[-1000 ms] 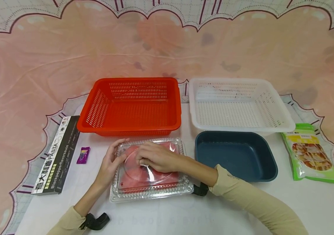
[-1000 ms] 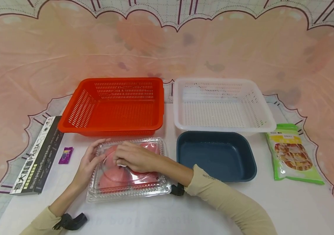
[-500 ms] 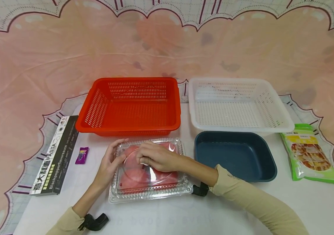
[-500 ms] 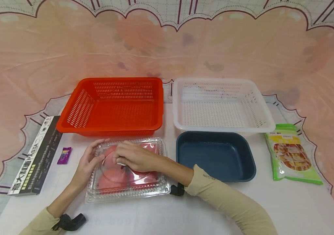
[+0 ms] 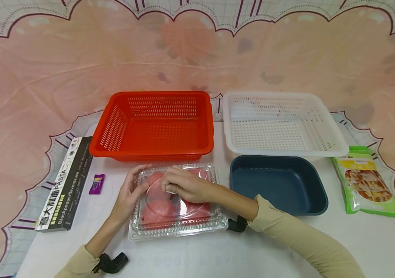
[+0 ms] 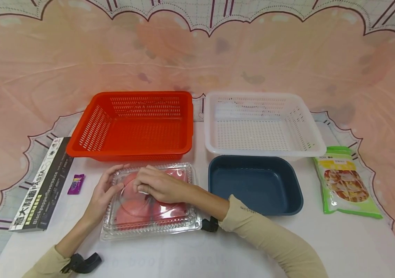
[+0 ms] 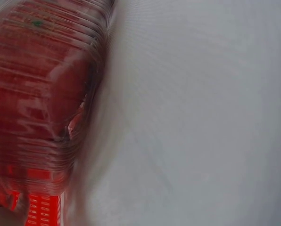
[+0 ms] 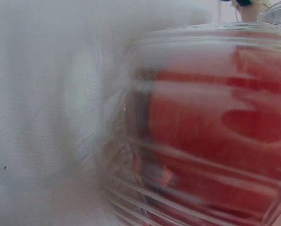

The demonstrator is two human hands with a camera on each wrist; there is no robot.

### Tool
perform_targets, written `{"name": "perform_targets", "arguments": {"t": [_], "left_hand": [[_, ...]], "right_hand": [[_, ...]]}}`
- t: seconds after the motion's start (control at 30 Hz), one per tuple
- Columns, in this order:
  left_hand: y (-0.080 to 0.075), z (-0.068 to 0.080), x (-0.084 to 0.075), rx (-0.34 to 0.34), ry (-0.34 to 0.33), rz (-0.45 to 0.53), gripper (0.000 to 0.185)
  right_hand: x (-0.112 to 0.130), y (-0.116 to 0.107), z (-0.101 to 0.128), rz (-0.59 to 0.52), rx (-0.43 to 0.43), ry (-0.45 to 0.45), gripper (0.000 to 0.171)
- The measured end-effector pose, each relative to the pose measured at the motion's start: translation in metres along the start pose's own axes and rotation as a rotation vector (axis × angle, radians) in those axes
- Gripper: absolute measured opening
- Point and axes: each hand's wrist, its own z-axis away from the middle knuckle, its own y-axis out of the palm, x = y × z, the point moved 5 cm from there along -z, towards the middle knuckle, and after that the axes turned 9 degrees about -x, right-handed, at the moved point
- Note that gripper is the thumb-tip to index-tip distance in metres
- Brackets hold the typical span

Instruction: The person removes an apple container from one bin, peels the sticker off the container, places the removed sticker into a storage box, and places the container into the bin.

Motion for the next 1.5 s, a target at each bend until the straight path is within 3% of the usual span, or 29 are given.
{"name": "perform_targets", "arguments": {"t": [0.27,0.73,0.97,1.5], "left_hand": [[-0.0001,0.0001,-0.0004,-0.004,-0.007,-0.015,0.048],[0.0008,-0.0006,-0.0017,0.002,0.003,0.0,0.047],[0.0009,-0.0003,-0.0013,0.009,0.013,0.003,0.047],[-0.0001,-0.0005,-0.0005,0.008,0.018,0.032,0.048]], "right_hand": [[-0.002,-0.0025,0.0007,-0.072,-0.037,0.008,0.006],[-0.003,-0.0001,-0.0009,-0.032,0.011,0.036,0.005],[-0.0036,0.001,0.0004,-0.083,0.029,0.072,0.007],[-0.0027,-0.0046,0.0012,-0.112,-0.086,0.017,0.007]]}}
